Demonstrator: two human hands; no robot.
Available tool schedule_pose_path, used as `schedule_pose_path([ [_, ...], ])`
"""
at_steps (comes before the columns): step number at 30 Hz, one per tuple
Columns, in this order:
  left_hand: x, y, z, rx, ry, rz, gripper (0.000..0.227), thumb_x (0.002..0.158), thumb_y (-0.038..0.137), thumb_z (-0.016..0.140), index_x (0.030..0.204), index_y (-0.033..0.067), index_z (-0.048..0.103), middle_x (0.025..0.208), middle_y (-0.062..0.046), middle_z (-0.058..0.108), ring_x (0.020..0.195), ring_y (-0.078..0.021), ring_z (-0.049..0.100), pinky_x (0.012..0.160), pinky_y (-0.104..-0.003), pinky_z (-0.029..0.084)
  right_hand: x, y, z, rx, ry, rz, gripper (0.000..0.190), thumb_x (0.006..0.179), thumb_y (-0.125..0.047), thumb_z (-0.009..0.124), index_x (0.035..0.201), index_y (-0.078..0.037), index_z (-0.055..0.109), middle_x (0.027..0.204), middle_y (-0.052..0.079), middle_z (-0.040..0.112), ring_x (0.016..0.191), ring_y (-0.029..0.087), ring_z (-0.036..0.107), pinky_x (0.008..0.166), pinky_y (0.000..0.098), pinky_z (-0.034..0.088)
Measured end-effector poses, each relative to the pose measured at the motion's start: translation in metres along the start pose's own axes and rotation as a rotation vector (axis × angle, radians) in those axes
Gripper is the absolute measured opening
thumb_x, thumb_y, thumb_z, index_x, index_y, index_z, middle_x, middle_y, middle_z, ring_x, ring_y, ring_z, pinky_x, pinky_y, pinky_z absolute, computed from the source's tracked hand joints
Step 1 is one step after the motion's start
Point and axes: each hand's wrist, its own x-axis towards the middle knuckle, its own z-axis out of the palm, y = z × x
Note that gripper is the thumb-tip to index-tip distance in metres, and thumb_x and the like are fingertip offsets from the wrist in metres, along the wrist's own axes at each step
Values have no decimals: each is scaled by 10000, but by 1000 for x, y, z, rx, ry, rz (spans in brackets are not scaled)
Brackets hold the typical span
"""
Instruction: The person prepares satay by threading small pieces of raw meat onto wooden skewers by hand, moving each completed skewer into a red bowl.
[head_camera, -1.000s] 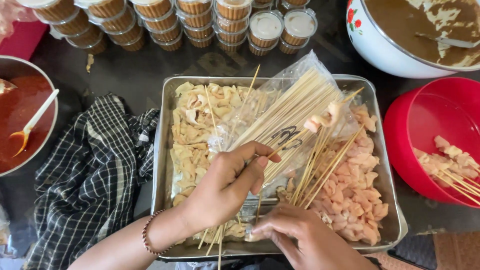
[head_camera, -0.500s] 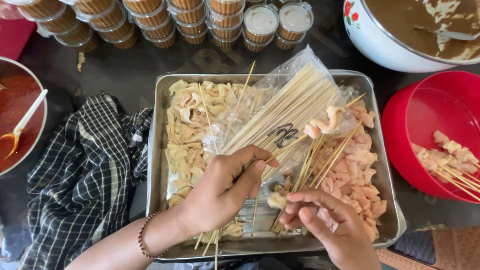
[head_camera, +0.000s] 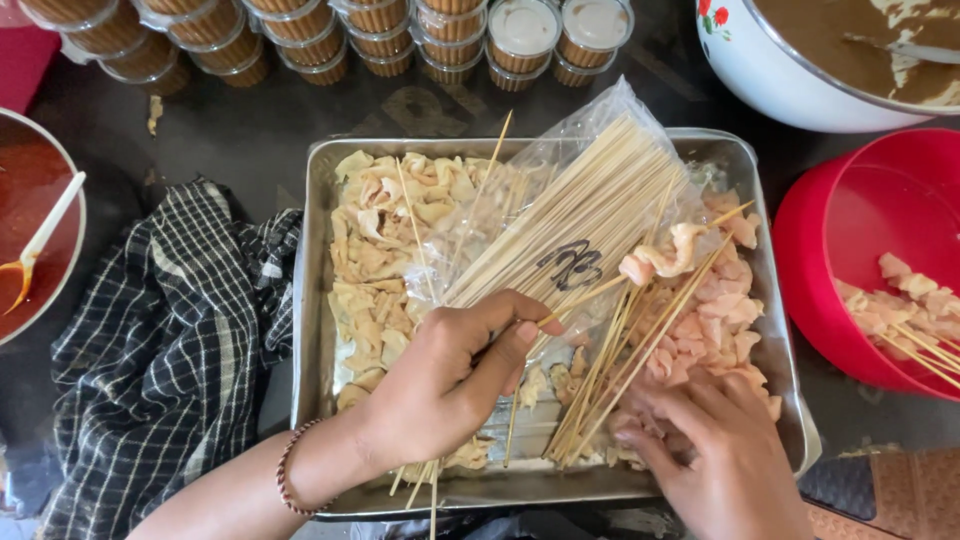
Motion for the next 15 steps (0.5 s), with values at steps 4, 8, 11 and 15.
schedule_pose_path([
  [4, 1, -1, -1, 5, -5, 16, 239, 1036, 105, 499, 1133, 34, 706, 514, 38, 473, 439, -43, 404, 417, -277, 339, -2, -3, 9, -112, 38, -123, 512, 703, -427, 828, 1128, -149, 759, 1075, 31, 682, 1150, 259, 583, 957, 460, 451],
  [8, 0, 1, 0, 7, 3, 8, 241, 1038, 116, 506, 1132, 34, 712, 506, 32, 465, 440, -48, 402, 420, -284, 341, -3, -4, 13, -195, -35, -79, 311, 762, -327, 796, 1029, -173, 756, 1058, -4, 683, 1144, 246, 571, 1020, 475, 443],
  [11, -1, 2, -1, 10, 1, 12, 240, 1038, 121, 510, 1135, 33, 711, 505, 29, 468, 439, -50, 409, 421, -289, 347, -1, -5, 7, -131, -19, -122, 206, 766, -278, 816, 896, -159, 708, 980, -21, 672, 1133, 226, 575, 1034, 459, 452],
  [15, 0, -1, 0, 10, -9, 30, 237, 1039, 123, 515, 1145, 30, 705, 511, 28, 478, 440, -52, 416, 425, -287, 355, 2, -6, -4, 124, 58, -227, 193, 678, -129, 821, 813, -79, 693, 890, 32, 693, 968, 256, 613, 868, 432, 500],
])
